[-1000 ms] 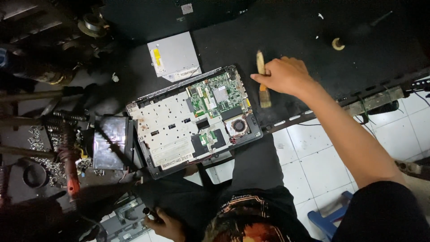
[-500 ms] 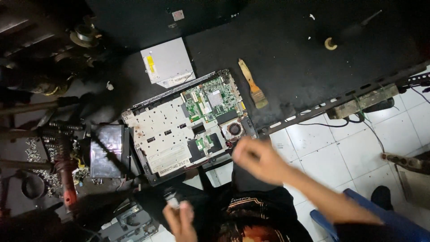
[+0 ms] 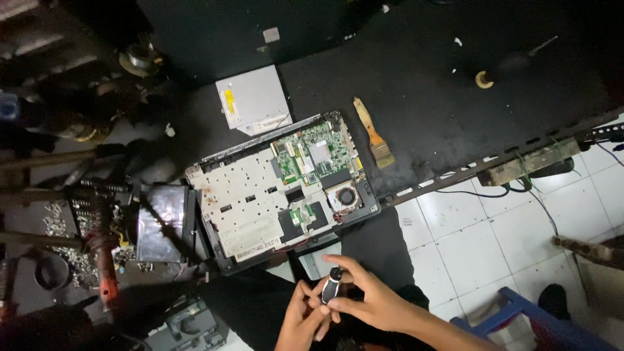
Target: Cleaning a laptop motherboard with a brush and securing internal components using a screwdriver.
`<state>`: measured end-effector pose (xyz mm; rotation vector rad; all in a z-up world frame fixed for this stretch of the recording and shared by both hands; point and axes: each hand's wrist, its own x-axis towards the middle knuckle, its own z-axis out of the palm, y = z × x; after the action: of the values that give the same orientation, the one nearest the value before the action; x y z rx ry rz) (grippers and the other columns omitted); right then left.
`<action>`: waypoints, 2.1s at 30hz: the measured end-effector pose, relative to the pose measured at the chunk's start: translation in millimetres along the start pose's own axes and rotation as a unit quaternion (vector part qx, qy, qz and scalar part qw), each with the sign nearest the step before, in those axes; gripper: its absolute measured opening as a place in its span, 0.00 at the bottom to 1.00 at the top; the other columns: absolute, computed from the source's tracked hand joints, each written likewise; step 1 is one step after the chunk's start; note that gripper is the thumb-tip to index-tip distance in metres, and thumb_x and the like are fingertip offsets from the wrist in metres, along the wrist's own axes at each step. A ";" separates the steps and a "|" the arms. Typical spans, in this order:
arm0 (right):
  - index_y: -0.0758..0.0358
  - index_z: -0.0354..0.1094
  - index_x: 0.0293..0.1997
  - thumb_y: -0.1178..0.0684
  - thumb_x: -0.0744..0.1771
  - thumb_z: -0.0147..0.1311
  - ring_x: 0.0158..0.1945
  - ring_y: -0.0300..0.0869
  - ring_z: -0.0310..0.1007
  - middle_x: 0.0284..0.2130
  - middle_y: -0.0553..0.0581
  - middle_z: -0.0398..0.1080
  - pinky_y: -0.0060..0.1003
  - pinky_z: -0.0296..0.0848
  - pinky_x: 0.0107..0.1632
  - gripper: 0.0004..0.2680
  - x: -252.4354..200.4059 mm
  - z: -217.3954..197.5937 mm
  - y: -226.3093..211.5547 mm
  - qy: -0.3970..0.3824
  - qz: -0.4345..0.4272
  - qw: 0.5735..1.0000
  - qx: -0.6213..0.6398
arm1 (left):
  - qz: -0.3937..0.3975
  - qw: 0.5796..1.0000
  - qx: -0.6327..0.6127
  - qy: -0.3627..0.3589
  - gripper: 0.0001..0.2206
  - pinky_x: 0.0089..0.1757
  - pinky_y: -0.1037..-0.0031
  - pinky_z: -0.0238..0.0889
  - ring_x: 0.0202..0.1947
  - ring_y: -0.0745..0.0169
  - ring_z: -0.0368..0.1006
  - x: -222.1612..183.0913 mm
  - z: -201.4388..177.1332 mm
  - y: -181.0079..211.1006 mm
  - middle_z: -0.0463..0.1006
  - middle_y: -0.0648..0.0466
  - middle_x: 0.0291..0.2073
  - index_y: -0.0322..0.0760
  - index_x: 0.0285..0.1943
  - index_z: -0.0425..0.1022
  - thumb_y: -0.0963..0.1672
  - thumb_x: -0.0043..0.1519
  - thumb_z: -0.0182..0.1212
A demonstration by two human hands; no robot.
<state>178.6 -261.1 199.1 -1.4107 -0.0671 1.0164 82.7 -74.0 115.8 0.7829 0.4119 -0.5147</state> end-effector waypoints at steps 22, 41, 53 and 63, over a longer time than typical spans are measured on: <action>0.62 0.32 0.72 0.76 0.63 0.56 0.32 0.49 0.83 0.35 0.65 0.79 0.31 0.88 0.35 0.35 42.3 -12.3 -19.8 0.163 -0.323 0.929 -0.072 | 0.164 0.974 0.127 0.085 0.12 0.32 0.66 0.77 0.27 0.46 0.85 -6.9 -38.6 -12.9 0.88 0.34 0.34 0.29 0.48 0.74 0.45 0.68 0.52; 0.46 0.30 0.75 0.61 0.70 0.56 0.41 0.45 0.79 0.42 0.66 0.76 0.40 0.76 0.52 0.31 122.5 -85.7 -65.6 0.358 -0.320 0.872 -0.096 | 0.263 0.602 0.379 0.651 0.09 0.46 0.59 0.56 0.40 0.44 0.59 -12.6 -140.7 -68.7 0.60 0.40 0.43 0.25 0.47 0.66 0.42 0.73 0.52; 0.49 0.31 0.75 0.62 0.70 0.57 0.44 0.47 0.80 0.42 0.67 0.76 0.44 0.77 0.56 0.31 127.3 -85.7 -58.9 0.365 -0.346 0.853 -0.141 | 0.279 0.577 0.412 0.648 0.08 0.46 0.58 0.56 0.41 0.44 0.60 -13.0 -154.1 -79.5 0.63 0.41 0.42 0.26 0.47 0.67 0.41 0.73 0.52; 0.56 0.46 0.71 0.69 0.67 0.62 0.43 0.48 0.82 0.43 0.68 0.76 0.42 0.82 0.49 0.28 137.0 -101.2 -44.3 0.320 -0.434 0.785 -0.306 | 0.285 0.584 0.378 0.659 0.06 0.45 0.56 0.57 0.42 0.42 0.61 -11.3 -139.7 -69.7 0.63 0.41 0.43 0.28 0.48 0.68 0.41 0.70 0.54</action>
<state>344.5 -248.1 141.8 -1.9509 -0.5336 -0.3277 11.2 -7.7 -6.6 2.0274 1.2959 0.7328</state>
